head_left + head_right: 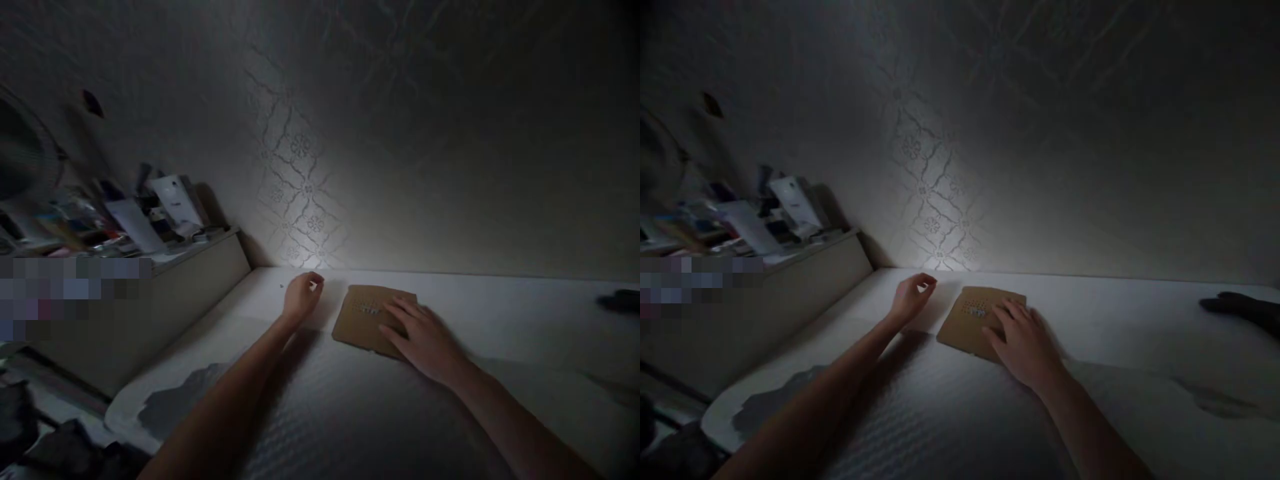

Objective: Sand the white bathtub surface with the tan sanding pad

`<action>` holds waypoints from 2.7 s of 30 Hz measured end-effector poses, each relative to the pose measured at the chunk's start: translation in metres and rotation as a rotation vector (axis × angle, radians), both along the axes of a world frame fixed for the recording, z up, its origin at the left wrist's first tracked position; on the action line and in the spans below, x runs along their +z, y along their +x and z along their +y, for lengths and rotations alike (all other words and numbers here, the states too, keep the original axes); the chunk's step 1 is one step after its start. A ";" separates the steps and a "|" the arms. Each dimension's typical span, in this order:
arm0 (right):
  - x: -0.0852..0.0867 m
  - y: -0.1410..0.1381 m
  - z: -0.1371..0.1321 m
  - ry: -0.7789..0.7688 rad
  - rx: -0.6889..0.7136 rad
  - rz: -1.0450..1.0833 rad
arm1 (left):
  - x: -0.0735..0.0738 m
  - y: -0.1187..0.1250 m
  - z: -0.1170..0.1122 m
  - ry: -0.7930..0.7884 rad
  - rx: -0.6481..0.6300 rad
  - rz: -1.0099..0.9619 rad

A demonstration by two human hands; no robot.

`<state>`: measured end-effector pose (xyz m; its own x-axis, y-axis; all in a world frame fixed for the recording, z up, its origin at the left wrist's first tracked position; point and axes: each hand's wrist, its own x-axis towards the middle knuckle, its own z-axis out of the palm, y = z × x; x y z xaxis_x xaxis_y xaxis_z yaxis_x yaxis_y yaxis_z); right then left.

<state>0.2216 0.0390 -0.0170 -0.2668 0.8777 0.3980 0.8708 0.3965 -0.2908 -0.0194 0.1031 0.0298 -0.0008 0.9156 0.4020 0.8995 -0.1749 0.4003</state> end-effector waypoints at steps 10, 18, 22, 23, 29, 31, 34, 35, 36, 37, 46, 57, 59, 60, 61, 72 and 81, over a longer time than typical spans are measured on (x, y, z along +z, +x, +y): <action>0.000 0.000 0.001 -0.021 -0.010 -0.008 | -0.006 -0.033 0.006 -0.157 0.350 0.227; 0.001 -0.002 0.000 -0.014 -0.008 -0.008 | -0.005 0.009 -0.007 -0.029 -0.125 0.127; 0.000 -0.001 -0.001 -0.006 -0.009 -0.009 | -0.012 0.037 -0.020 -0.039 -0.448 0.101; 0.000 -0.001 -0.001 -0.003 -0.016 -0.007 | -0.013 0.042 -0.023 -0.045 -0.491 0.105; -0.002 0.000 0.000 0.014 -0.006 -0.014 | -0.016 0.051 -0.029 -0.062 -0.449 0.061; -0.002 0.000 0.001 0.013 -0.003 -0.021 | -0.014 0.050 -0.028 -0.064 -0.404 0.005; 0.000 0.000 0.001 0.001 -0.002 -0.020 | -0.009 0.041 -0.020 -0.048 -0.245 -0.045; 0.000 0.000 0.001 -0.003 -0.003 -0.017 | -0.007 0.035 -0.016 -0.039 -0.174 -0.036; 0.000 0.000 0.001 -0.006 -0.008 -0.013 | -0.005 0.027 -0.012 -0.029 -0.109 -0.012; 0.000 0.000 0.000 -0.007 -0.011 -0.009 | -0.004 0.019 -0.009 -0.026 -0.030 0.015; 0.001 -0.001 -0.001 -0.009 -0.005 -0.001 | 0.000 -0.021 -0.002 -0.166 0.360 0.208; 0.003 -0.001 -0.002 -0.015 0.001 -0.006 | -0.008 0.038 -0.023 -0.067 -0.450 0.163; 0.003 -0.001 -0.001 -0.019 -0.003 0.002 | -0.010 0.048 -0.029 -0.064 -0.536 0.167; 0.002 -0.001 -0.001 -0.017 -0.002 0.007 | -0.010 0.051 -0.031 -0.063 -0.542 0.171; 0.002 -0.001 0.000 -0.014 0.000 0.010 | -0.011 0.053 -0.032 -0.063 -0.533 0.170; 0.002 0.000 -0.001 0.016 0.006 0.006 | -0.002 0.041 -0.023 -0.083 -0.186 -0.018; 0.003 0.000 -0.001 -0.025 -0.005 -0.002 | 0.002 -0.014 -0.003 -0.195 0.310 0.204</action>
